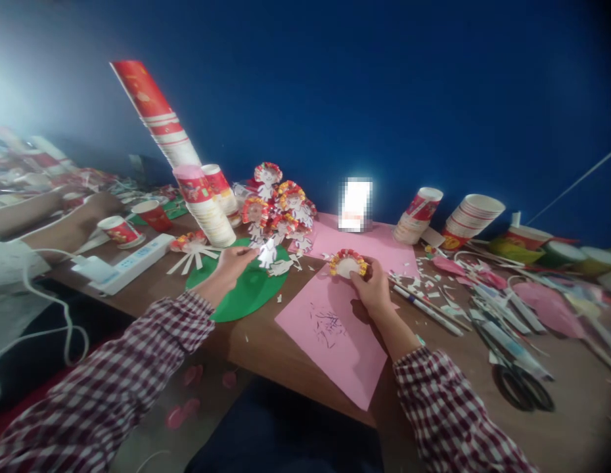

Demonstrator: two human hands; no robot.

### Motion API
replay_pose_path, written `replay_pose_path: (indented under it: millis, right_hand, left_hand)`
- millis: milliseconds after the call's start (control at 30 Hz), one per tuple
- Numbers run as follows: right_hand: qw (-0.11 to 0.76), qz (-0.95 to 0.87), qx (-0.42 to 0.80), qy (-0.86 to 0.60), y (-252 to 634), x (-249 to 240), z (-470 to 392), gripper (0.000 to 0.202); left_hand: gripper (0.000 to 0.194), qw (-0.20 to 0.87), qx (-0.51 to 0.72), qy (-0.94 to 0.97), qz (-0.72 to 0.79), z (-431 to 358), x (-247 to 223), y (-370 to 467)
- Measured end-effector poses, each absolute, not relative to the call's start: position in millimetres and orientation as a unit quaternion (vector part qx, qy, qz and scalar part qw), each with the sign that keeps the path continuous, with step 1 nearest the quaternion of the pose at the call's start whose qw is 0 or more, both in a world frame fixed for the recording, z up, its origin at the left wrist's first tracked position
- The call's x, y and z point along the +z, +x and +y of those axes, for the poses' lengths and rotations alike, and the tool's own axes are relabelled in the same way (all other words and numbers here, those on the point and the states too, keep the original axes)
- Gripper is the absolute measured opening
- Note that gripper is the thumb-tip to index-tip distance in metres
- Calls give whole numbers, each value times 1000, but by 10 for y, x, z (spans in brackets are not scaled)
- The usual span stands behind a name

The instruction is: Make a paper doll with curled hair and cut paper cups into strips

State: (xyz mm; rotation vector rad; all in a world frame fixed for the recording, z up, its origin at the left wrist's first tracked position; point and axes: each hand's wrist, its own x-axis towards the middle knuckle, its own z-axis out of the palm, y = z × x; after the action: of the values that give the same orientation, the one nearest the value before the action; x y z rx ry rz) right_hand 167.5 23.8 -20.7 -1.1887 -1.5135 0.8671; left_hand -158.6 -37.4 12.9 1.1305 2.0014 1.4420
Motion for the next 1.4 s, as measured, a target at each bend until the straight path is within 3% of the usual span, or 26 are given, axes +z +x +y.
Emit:
replay_pose_path:
  millis: [167,533,800,967,1167,1400]
  right_hand:
    - [494,-620,365,-488,1671,-189,224,45]
    - [499,-615,371,-485,1663,-194,230,45]
    - [504,-603,396,-475,1657,-222,248,46]
    - [506,-602,400,-471,1666,-239,255,46]
    - [497,-608,394,-477,1677,-222,253,46]
    - [502,-608,395,-472,1675,-237,267,47]
  left_hand:
    - [36,235,472,419,739,-379,117,-1611]
    - [27,27,335,600,726,-505,139,-1432]
    - [24,-13,204,747,633,-718,71,-1141]
    - [24,2,205,750,629,-766,25,-1125]
    - [24,-16,300,658,691,-699,113,-1321]
    - [36,40,226,575,785,-363,15,-1668]
